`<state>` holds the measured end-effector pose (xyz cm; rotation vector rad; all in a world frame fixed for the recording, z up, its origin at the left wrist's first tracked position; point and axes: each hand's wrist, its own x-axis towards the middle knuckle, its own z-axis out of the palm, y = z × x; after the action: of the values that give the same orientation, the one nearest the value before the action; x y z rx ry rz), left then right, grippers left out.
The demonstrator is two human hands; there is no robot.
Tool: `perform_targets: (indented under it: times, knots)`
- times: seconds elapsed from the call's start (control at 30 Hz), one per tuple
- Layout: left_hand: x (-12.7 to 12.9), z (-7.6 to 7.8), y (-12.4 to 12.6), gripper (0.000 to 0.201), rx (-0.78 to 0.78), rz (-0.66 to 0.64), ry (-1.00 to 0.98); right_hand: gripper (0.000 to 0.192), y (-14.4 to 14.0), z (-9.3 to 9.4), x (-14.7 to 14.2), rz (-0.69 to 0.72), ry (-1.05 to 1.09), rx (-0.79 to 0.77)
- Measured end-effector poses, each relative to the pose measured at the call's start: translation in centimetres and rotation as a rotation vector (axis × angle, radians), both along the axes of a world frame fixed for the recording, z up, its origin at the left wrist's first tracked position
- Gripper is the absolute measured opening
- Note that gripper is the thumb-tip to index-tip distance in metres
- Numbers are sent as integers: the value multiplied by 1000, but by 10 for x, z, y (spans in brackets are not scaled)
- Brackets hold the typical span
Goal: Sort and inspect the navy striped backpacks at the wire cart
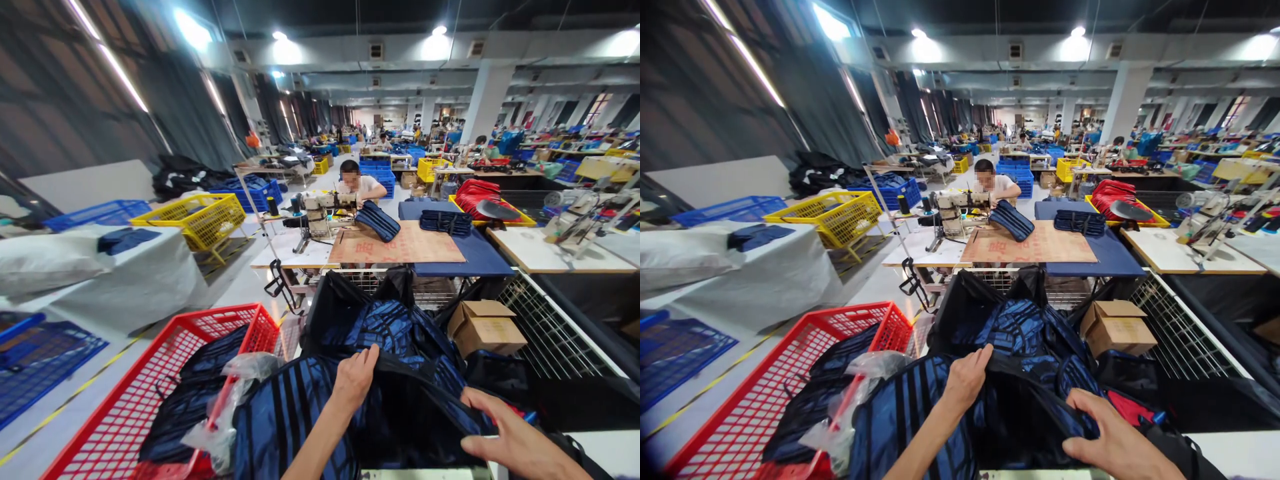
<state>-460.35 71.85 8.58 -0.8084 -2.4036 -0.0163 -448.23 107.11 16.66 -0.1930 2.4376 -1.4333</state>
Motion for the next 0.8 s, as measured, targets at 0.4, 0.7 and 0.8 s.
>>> perform_targets:
  times: [0.4, 0.7, 0.8]
  knots:
    - [22, 2, 20, 63, 3, -63, -167, 12, 54, -68, -41, -383, 773, 593]
    - [41, 62, 67, 43, 141, -265, -48, 78, -2, -61, -32, -171, 826, 490]
    - [48, 71, 84, 44, 214, -278, -153, 91, -24, -59, -24, -41, 780, 362]
